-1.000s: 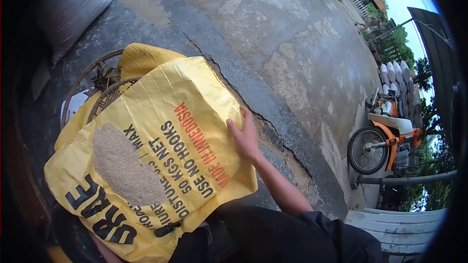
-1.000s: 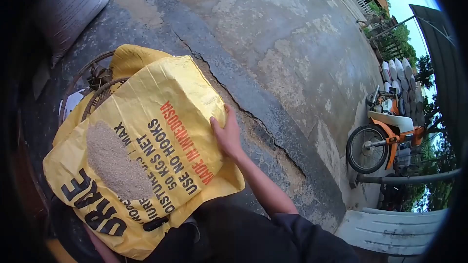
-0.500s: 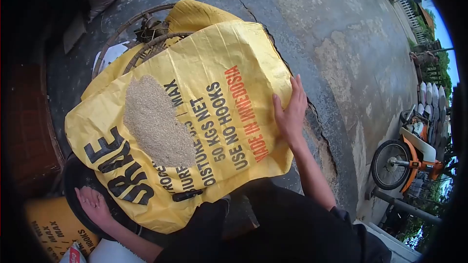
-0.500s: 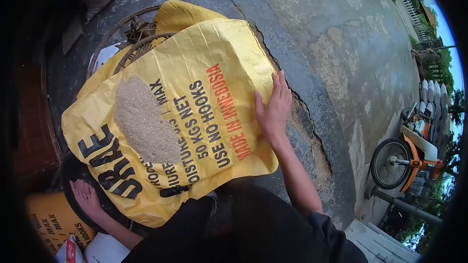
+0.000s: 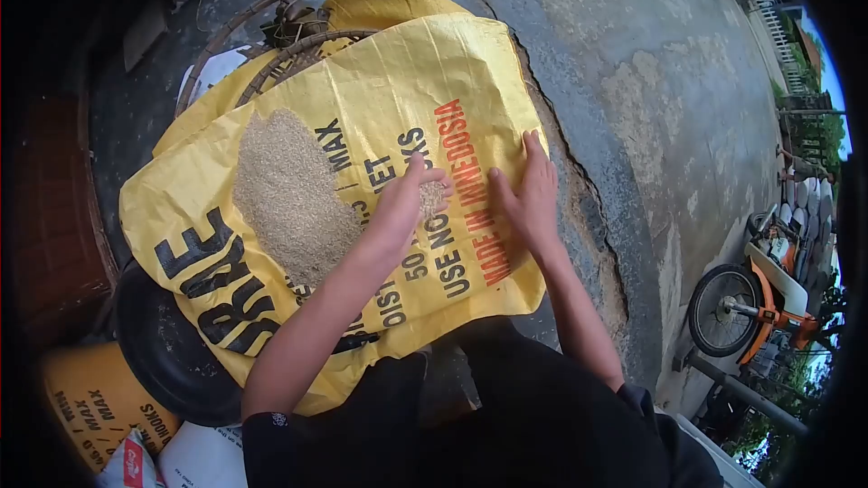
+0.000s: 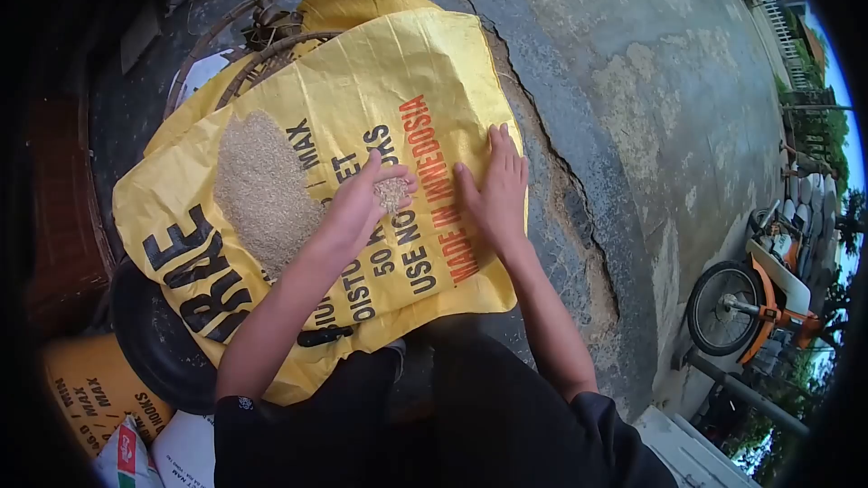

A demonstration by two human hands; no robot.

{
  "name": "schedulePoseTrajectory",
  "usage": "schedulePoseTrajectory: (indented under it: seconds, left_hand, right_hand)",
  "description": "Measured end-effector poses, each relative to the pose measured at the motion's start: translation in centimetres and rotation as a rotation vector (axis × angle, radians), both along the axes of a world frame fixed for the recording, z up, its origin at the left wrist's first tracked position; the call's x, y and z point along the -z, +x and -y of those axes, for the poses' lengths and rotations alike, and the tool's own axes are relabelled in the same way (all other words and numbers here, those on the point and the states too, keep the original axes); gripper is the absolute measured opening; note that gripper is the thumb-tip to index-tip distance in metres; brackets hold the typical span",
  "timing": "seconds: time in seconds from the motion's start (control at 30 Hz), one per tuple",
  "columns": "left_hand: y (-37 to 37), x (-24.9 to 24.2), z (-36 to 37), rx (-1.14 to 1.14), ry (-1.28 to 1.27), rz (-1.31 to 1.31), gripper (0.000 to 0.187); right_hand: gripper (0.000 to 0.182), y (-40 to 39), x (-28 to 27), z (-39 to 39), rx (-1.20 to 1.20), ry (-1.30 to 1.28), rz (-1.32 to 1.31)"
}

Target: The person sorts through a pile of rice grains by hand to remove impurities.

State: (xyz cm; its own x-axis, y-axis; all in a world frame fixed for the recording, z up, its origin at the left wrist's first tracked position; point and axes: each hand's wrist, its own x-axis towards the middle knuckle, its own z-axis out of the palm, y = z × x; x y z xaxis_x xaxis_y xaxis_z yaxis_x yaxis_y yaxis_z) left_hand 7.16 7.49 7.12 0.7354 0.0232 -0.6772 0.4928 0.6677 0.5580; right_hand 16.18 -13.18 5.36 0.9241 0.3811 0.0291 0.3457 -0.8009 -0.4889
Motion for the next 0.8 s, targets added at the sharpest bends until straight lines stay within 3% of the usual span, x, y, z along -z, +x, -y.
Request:
schedulePoseTrajectory:
  seconds: [0.13, 0.23, 0.4, 0.47, 0.5, 0.57, 0.6, 0.67, 0.7, 0.77, 0.8]
  left_hand:
    - [2.4, -2.7, -3.2, -0.062, 0.070, 0.214, 0.081]
    - [1.7, -3.6, -6.1, -0.052, 0.173, 0.352, 0.084]
    - [-1.3, -3.6, -7.7, -0.039, 0.214, 0.303, 0.082]
    - [-2.8, -2.9, -7.0, -0.067, 0.326, 0.281, 0.080]
    - [-3.6, -2.7, -6.4, -0.069, 0.324, 0.279, 0.080]
    - [-5.1, -2.2, -4.9, -0.076, 0.294, 0.319, 0.080]
    - [-5.7, -1.9, -4.1, -0.080, 0.291, 0.316, 0.080]
    - [-6.9, -1.0, -2.3, -0.222, -0.168, 0.315, 0.083]
    - [-7.5, -0.3, -1.5, -0.229, -0.170, 0.312, 0.083]
    - [-8.5, 1.3, 0.3, -0.333, -0.522, 0.263, 0.087]
    - [-8.9, 1.5, 0.9, -0.346, -0.579, 0.242, 0.088]
  right_hand:
    - [0.077, -0.1, -0.1, 0.1, 0.001, 0.011, -0.009]
    - [0.077, -0.1, -0.1, 0.0, -0.002, 0.027, -0.020]
    - [0.077, -0.3, -0.2, -0.1, 0.001, 0.042, 0.034]
    - [0.058, -0.7, -0.6, -0.8, -0.009, 0.031, 0.287]
    - [0.058, -0.7, -0.8, -1.0, -0.012, 0.029, 0.285]
    - [0.034, -0.8, -1.2, -1.6, -0.090, 0.064, 0.326]
    - [0.034, -0.7, -1.3, -2.2, -0.094, 0.062, 0.324]
    - [0.022, -0.2, -1.1, -4.0, -0.276, 0.102, 0.271]
    - [0.022, 0.1, -0.8, -4.8, -0.283, 0.101, 0.267]
    - [0.024, 1.0, -0.3, -6.3, -0.417, 0.118, 0.175]
    - [0.024, 1.3, -0.1, -6.9, -0.426, 0.114, 0.176]
